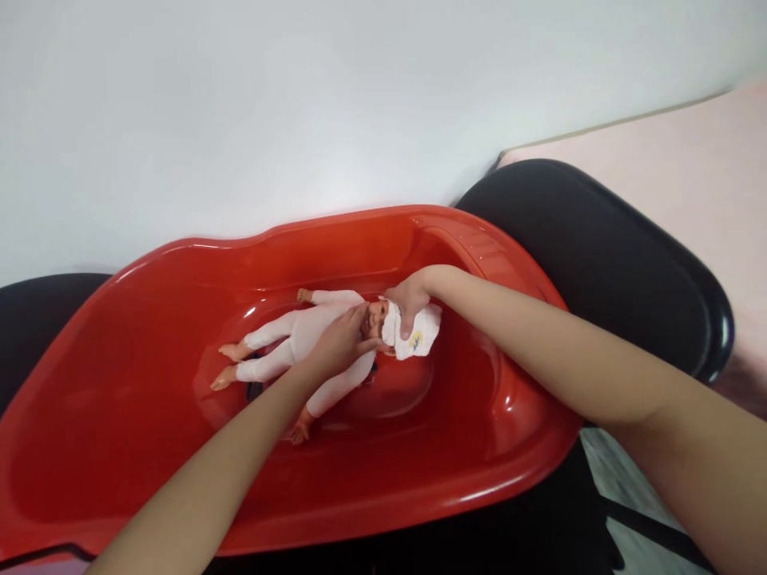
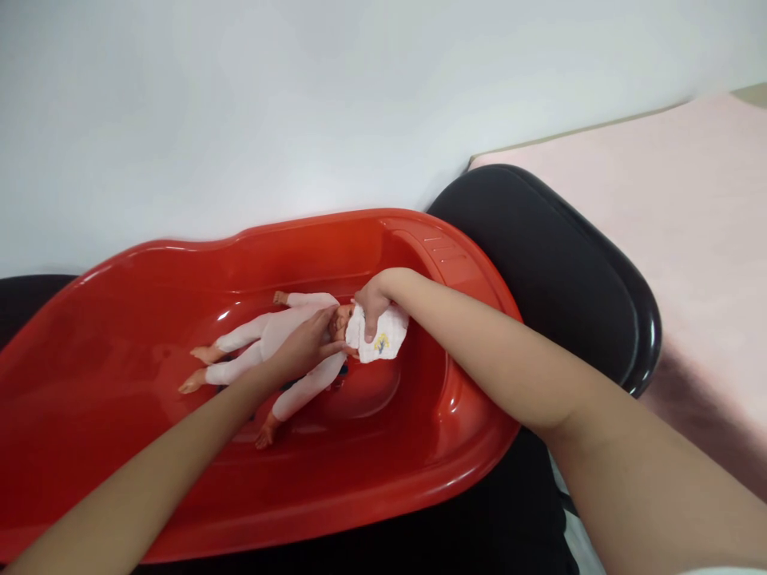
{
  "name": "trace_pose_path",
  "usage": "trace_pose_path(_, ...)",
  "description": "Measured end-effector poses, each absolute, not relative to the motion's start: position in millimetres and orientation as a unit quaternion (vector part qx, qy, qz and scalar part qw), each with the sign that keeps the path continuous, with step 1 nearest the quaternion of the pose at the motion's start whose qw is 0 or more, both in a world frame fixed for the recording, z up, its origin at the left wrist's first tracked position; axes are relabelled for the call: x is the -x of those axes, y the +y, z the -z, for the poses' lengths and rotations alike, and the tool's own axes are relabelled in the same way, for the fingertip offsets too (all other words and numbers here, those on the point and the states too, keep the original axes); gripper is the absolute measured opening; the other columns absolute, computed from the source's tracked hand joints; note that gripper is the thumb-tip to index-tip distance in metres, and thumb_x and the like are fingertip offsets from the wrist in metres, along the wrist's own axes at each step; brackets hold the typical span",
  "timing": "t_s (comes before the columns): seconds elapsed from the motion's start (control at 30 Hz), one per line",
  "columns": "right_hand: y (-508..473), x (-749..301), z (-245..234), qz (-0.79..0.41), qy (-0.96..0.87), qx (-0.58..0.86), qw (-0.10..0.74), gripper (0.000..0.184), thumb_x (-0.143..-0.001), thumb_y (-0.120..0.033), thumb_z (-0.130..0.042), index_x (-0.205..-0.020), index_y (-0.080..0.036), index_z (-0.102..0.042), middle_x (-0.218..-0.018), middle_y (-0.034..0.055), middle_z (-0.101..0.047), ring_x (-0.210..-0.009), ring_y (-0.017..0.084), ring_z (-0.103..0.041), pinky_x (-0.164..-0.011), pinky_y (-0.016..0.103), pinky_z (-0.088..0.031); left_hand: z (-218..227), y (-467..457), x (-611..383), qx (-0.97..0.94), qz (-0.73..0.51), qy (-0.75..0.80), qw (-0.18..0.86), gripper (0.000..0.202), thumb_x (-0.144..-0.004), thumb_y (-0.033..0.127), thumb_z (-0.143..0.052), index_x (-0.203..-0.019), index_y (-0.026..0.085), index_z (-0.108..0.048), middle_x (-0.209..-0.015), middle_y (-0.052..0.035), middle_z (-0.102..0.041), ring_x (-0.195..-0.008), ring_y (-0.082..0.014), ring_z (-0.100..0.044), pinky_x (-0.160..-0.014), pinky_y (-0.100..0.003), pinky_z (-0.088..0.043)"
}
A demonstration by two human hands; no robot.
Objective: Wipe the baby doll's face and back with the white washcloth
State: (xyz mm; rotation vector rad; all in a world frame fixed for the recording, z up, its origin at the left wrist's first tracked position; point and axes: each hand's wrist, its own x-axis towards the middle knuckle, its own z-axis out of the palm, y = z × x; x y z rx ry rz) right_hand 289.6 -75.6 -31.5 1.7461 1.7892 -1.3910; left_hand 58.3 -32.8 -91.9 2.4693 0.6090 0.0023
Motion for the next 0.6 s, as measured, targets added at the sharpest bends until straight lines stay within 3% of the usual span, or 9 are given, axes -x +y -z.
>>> trace_pose_path(0.27, -78, -272, 26, 0.434, 0.56, -0.674, 0.211, 0.062, -0.046, -0.047, -0.102, -0.092, -0.012, -0.08, -0.092, 0.0115, -0.075, -0.105, 0.043, -0.07, -0.09, 0.053, -0.057, 90, -34, -57, -0.923, -0.002, 0.225, 0.311, 0.072, -0.09, 0.041, -0.068, -0.153, 0.019, -0.041, -0.145, -0.0176, -0.061, -0.134, -0.0389, -0.059, -0.113, -0.049, -0.048)
trace_pose_path(0.43, -82, -283, 27, 0.462, 0.541, -0.668, 0.219, 0.063, -0.061, -0.054, -0.096, -0.103, -0.009, -0.077, -0.092, 0.0128, -0.075, -0.096, 0.038, -0.073, -0.086, 0.05, -0.059, 95, -31, -56, -0.912, -0.009, 0.242, 0.331, 0.072, -0.087, 0.04, -0.069, -0.151, 0.018, -0.044, -0.149, -0.0187, -0.06, -0.138, -0.0398, -0.056, -0.116, -0.049, -0.045)
trace_pose_path(0.6, -85, -286, 31, 0.517, 0.543, -0.615, 0.242, 0.068, -0.077, -0.057, -0.084, -0.12, -0.006, -0.07, -0.105, 0.0155, -0.074, -0.093, 0.035, -0.075, -0.078, 0.046, -0.062, 95, -30, -55, -0.906, -0.007, 0.249, 0.343, 0.072, -0.085, 0.044, -0.068, -0.152, 0.025, -0.047, -0.149, -0.0155, -0.061, -0.138, -0.0422, -0.055, -0.115, -0.052, -0.044)
